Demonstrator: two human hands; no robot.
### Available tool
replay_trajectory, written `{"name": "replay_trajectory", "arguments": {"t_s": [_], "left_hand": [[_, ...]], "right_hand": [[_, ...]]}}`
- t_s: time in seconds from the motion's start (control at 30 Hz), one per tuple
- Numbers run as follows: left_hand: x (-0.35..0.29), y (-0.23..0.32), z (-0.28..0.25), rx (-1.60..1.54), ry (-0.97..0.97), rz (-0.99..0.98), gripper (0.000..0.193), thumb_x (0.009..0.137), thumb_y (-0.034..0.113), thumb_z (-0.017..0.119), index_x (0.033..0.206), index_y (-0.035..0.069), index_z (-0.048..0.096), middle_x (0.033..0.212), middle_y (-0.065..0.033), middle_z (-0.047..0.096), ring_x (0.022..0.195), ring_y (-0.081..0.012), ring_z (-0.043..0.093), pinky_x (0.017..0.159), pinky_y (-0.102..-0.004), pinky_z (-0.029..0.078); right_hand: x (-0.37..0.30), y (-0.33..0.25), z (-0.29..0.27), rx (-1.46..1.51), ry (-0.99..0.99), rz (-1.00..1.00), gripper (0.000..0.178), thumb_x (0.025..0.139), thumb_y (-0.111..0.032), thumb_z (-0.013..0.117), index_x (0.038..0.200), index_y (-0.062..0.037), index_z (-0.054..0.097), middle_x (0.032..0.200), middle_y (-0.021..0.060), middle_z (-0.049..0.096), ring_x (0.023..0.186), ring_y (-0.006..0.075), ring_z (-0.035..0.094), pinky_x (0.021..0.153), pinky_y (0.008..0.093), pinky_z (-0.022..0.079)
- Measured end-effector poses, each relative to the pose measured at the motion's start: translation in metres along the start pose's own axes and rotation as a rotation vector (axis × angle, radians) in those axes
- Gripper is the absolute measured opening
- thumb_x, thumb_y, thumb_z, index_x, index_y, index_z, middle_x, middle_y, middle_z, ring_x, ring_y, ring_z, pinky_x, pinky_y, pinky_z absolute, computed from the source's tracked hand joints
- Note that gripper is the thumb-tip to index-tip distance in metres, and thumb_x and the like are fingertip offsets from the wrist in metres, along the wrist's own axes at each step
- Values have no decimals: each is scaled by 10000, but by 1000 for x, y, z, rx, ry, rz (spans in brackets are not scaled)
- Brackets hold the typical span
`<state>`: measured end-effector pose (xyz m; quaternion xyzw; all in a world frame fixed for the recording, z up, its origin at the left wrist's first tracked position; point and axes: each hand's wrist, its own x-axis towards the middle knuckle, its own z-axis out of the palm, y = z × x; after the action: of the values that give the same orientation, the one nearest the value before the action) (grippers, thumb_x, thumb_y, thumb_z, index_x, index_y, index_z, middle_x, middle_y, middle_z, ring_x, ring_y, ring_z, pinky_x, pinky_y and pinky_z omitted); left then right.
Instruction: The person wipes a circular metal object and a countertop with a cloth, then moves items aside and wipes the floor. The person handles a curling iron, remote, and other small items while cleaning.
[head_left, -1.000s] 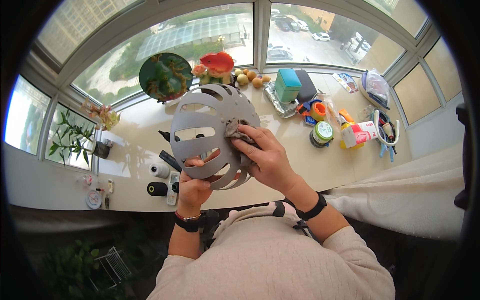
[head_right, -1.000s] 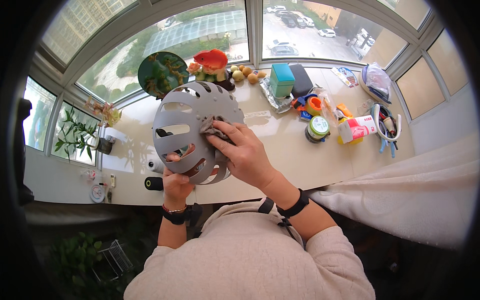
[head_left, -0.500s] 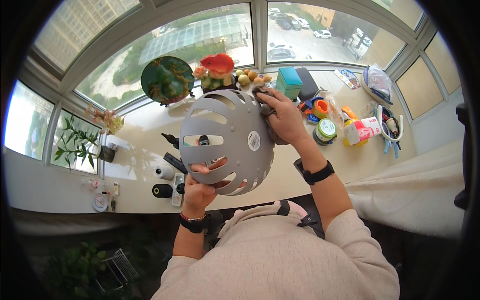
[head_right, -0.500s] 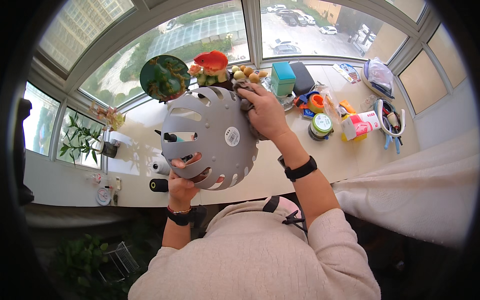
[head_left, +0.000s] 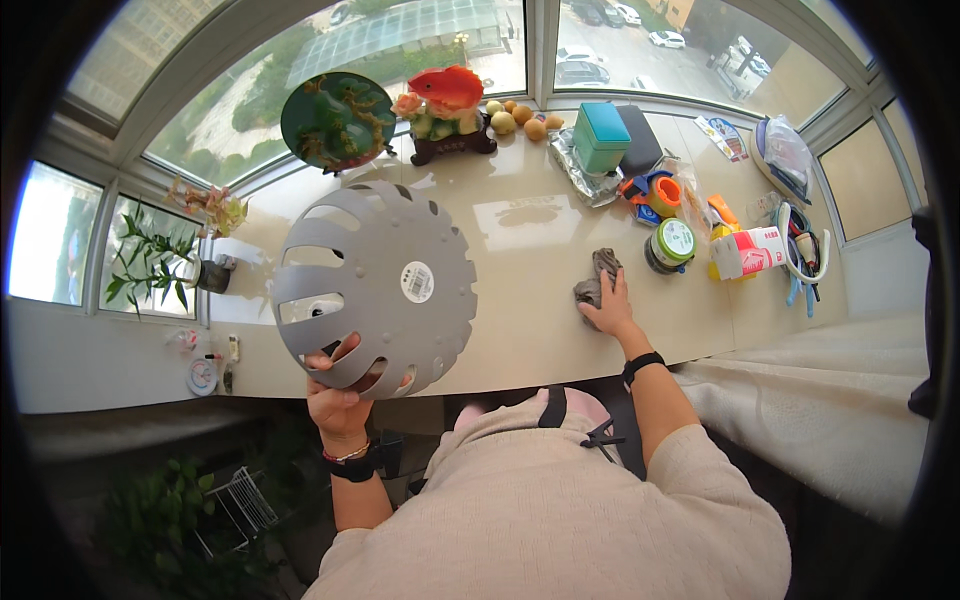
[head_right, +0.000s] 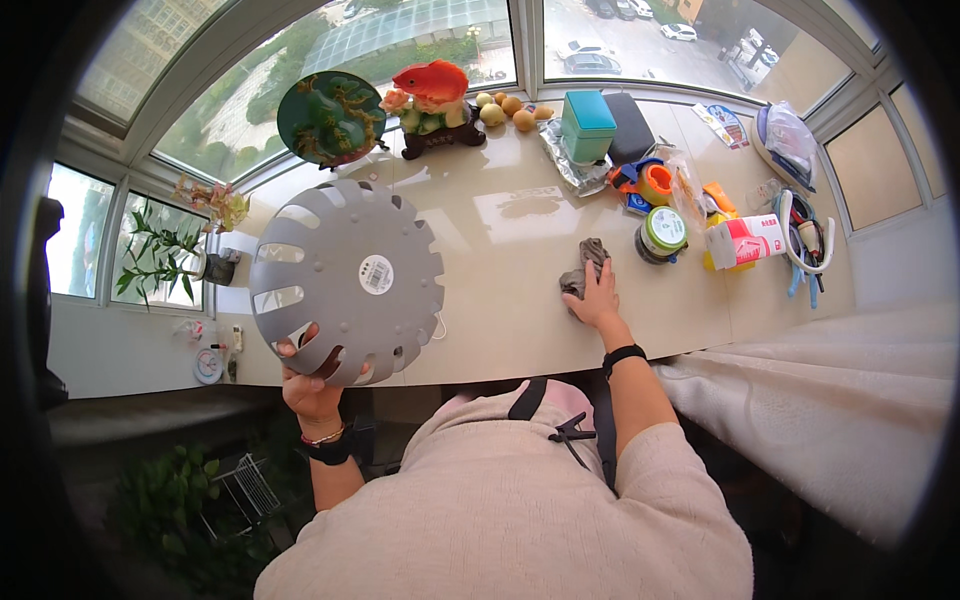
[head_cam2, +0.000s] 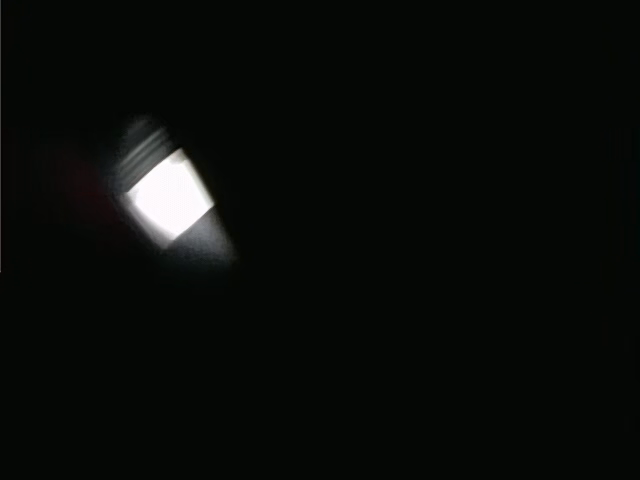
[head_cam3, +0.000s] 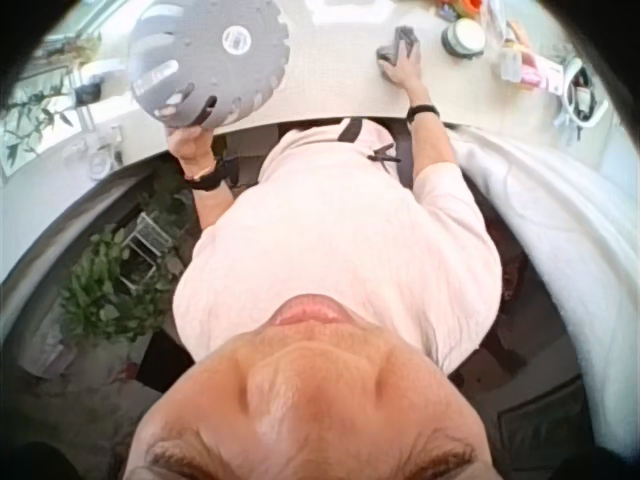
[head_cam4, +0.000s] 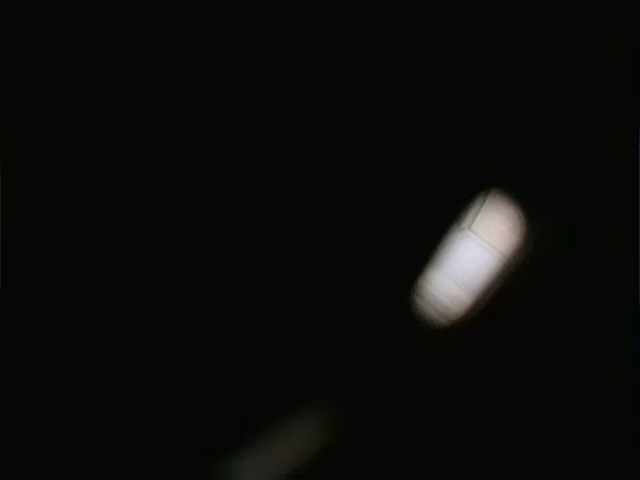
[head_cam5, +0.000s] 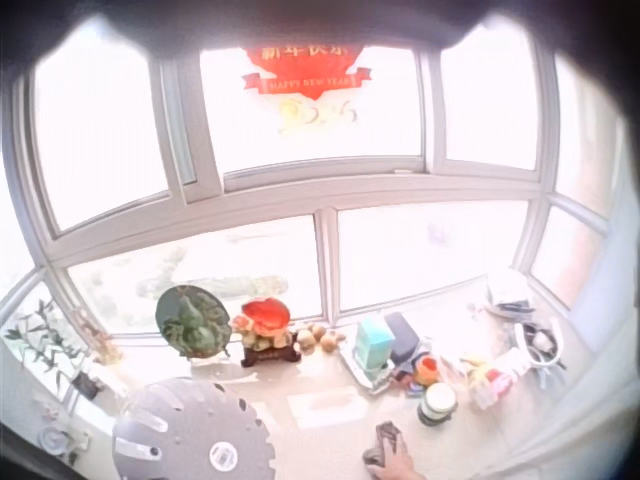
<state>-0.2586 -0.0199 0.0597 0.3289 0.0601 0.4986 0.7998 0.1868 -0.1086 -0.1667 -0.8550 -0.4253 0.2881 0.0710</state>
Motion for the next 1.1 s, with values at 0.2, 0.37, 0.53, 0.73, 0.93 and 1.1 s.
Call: {"name": "replay_trajectory", "arguments": {"t_s": [0.2, 0.37, 0.53, 0.73, 0.93, 1.1], "left_hand": [[-43, 25, 9, 111, 74, 58, 665, 640, -190, 462, 1221, 125, 529, 1456, -164, 489, 1320, -457, 468, 888, -810, 441], [-83, 35, 14, 49, 159, 97, 639, 612, -202, 456, 1170, 98, 532, 1432, -209, 503, 1314, -472, 468, 855, -850, 418], [-114, 35, 18, 157, 295, 67, 625, 632, -191, 461, 1176, 109, 525, 1436, -198, 503, 1307, -445, 490, 875, -850, 402], [-117, 27, 20, 133, 316, 35, 618, 644, -196, 458, 1178, 110, 508, 1438, -219, 493, 1312, -455, 480, 878, -861, 383], [-78, 9, 6, 68, 237, -33, 638, 636, -201, 452, 1196, 100, 513, 1454, -229, 470, 1362, -457, 417, 897, -847, 396], [-25, -16, 1, 87, 188, -149, 663, 638, -183, 463, 1226, 113, 537, 1467, -224, 458, 1352, -452, 429, 927, -806, 422]], "right_hand": [[19, -65, 27, -33, 179, 208, 1025, 804, -648, 641, 1581, -174, 171, 1637, 196, -48, 1485, 456, 10, 1143, 635, 79], [72, -108, 21, -32, 237, 97, 978, 771, -420, 716, 1568, -177, 203, 1637, 135, 69, 1483, 401, 94, 1151, 578, 124], [137, -184, 40, -46, 267, -334, 884, 741, -134, 658, 1536, -194, 277, 1552, 19, 349, 1435, 263, 297, 1135, 493, 230], [105, -167, 50, -128, -34, -898, 636, 770, 22, 576, 1353, -232, 558, 1409, -36, 510, 1370, 258, 388, 1152, 489, 232], [-26, -107, 76, -164, -145, -1094, 536, 758, -14, 611, 1240, -243, 658, 1384, -56, 515, 1391, 262, 359, 1169, 622, 177], [-93, -50, 73, -185, -101, -958, 560, 768, -62, 632, 1291, -264, 638, 1427, -72, 474, 1454, 248, 260, 1190, 632, 102]]}}
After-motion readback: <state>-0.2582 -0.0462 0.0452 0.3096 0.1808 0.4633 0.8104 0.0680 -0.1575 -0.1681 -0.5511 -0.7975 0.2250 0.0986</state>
